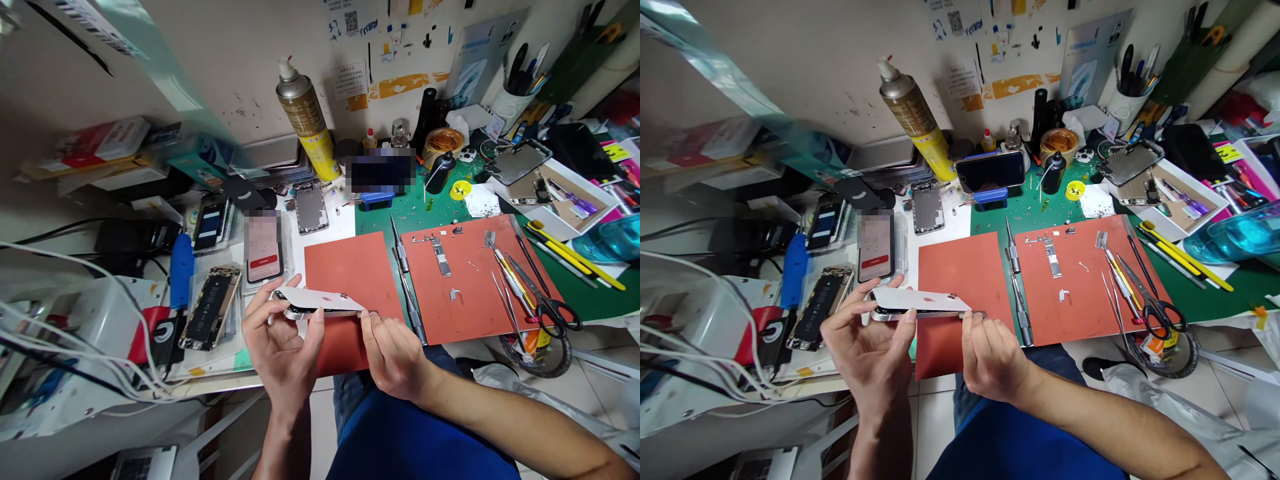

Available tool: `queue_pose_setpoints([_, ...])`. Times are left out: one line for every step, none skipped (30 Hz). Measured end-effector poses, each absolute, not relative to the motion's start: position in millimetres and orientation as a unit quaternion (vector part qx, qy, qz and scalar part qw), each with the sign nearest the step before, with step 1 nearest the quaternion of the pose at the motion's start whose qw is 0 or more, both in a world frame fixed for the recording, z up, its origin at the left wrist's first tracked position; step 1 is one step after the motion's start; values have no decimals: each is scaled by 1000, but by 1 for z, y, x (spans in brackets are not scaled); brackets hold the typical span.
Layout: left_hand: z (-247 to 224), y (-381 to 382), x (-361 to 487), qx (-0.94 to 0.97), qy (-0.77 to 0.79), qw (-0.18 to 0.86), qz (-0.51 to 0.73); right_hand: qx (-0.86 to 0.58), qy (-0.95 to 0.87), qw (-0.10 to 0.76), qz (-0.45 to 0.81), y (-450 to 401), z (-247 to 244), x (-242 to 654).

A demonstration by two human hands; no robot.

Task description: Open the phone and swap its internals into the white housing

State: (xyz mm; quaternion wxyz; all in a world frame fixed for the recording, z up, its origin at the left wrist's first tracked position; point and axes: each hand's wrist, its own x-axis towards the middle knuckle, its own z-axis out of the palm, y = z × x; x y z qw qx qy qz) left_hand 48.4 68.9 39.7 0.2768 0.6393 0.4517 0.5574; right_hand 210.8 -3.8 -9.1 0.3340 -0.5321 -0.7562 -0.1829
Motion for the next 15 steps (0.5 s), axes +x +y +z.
queue_pose_setpoints([40,69,49,640,451,275,558,-532,-756,334,-183,-4,-9,211])
queue_pose_setpoints([40,69,49,640,451,274,558,-531,-757,336,-181,-3,-8,211])
queue_pose_setpoints([40,69,48,639,452,274,558,-530,-758,338,-173,-3,-7,211])
queue_pose_setpoints([40,69,48,639,453,274,558,-531,-759,343,-156,-3,-6,212])
queue_pose_setpoints([40,69,48,638,453,275,558,-534,-758,352,-130,-2,-4,214])
queue_pose_setpoints([41,69,48,638,453,278,557,-538,-755,362,-97,-1,-2,216])
queue_pose_setpoints([41,70,47,639,453,280,555,-542,-752,371,-62,0,1,220])
queue_pose_setpoints([42,70,47,641,452,282,553,-544,-750,375,-28,2,3,224])
queue_pose_setpoints([42,70,47,642,450,283,552,-544,-752,373,0,4,6,229])
queue_pose_setpoints([43,70,46,644,449,284,550,-541,-757,367,22,7,8,233])
queue_pose_setpoints([43,70,46,646,448,284,549,-537,-764,357,38,9,10,238])
queue_pose_setpoints([43,71,46,647,446,284,549,-531,-770,350,50,11,12,242])
queue_pose_setpoints([43,71,46,648,443,285,550,-527,-775,344,58,13,13,246])
queue_pose_setpoints([43,71,46,648,440,287,552,-524,-778,341,61,15,13,248])
queue_pose_setpoints([43,71,46,647,438,290,553,-521,-781,340,60,16,13,249])
